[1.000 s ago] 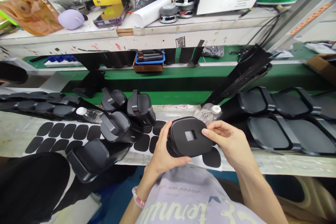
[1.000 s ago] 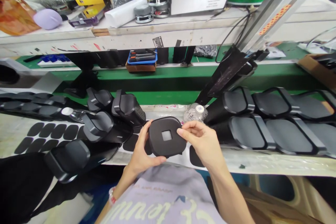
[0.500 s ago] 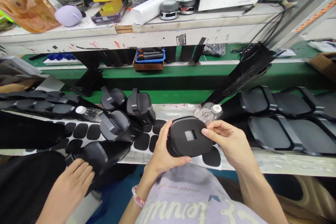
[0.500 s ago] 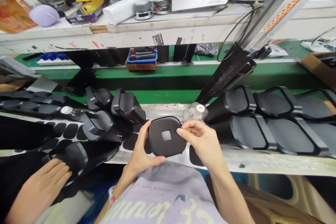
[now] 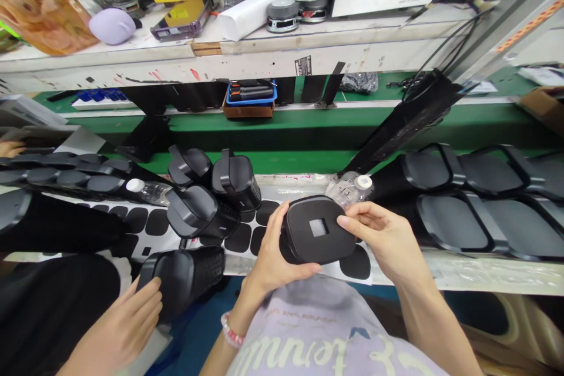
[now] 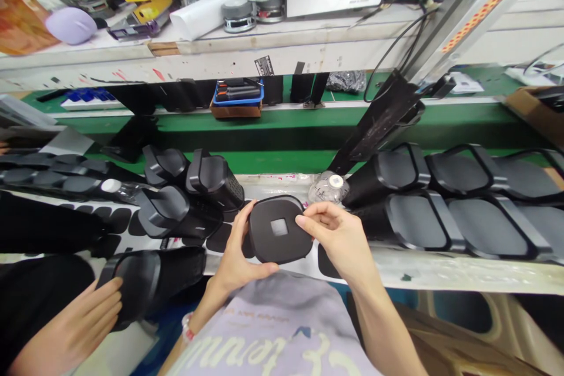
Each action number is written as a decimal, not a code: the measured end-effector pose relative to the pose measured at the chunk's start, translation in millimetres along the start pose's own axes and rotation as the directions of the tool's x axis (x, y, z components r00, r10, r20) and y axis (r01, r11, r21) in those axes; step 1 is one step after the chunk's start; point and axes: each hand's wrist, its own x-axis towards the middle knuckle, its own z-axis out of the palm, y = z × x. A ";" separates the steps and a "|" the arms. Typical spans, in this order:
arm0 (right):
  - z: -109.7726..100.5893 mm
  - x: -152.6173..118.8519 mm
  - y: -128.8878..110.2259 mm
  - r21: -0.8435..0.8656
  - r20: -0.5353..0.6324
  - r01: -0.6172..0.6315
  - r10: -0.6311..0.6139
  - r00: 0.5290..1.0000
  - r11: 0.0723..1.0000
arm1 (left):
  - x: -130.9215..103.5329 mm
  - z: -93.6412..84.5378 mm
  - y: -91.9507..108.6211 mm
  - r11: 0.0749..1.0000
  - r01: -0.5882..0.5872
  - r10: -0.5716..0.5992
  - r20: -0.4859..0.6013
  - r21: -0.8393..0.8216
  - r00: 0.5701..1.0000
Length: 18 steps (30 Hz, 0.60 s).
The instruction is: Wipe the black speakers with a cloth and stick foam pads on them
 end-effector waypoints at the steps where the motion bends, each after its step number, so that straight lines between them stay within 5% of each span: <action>1: 0.1 0.0 -0.1 -0.003 0.002 -0.002 0.002 1.000 1.000 | -0.2 -0.6 0.5 1.000 0.001 -0.001 0.000 -0.002 1.000; 12: 1.0 -1.0 -2.3 -0.043 0.012 -0.016 0.016 1.000 0.999 | 2.0 2.3 4.2 0.999 -0.036 0.036 -0.005 0.023 0.999; 14: 1.3 -1.6 -3.4 -0.054 0.010 -0.017 0.018 1.000 0.998 | -1.5 -19.4 15.1 0.995 -0.074 0.073 0.026 0.062 0.997; 18: 1.9 -1.8 -3.6 -0.078 0.008 -0.016 0.017 1.000 0.997 | -18.1 -104.8 33.8 0.984 -0.153 0.132 0.193 0.095 0.972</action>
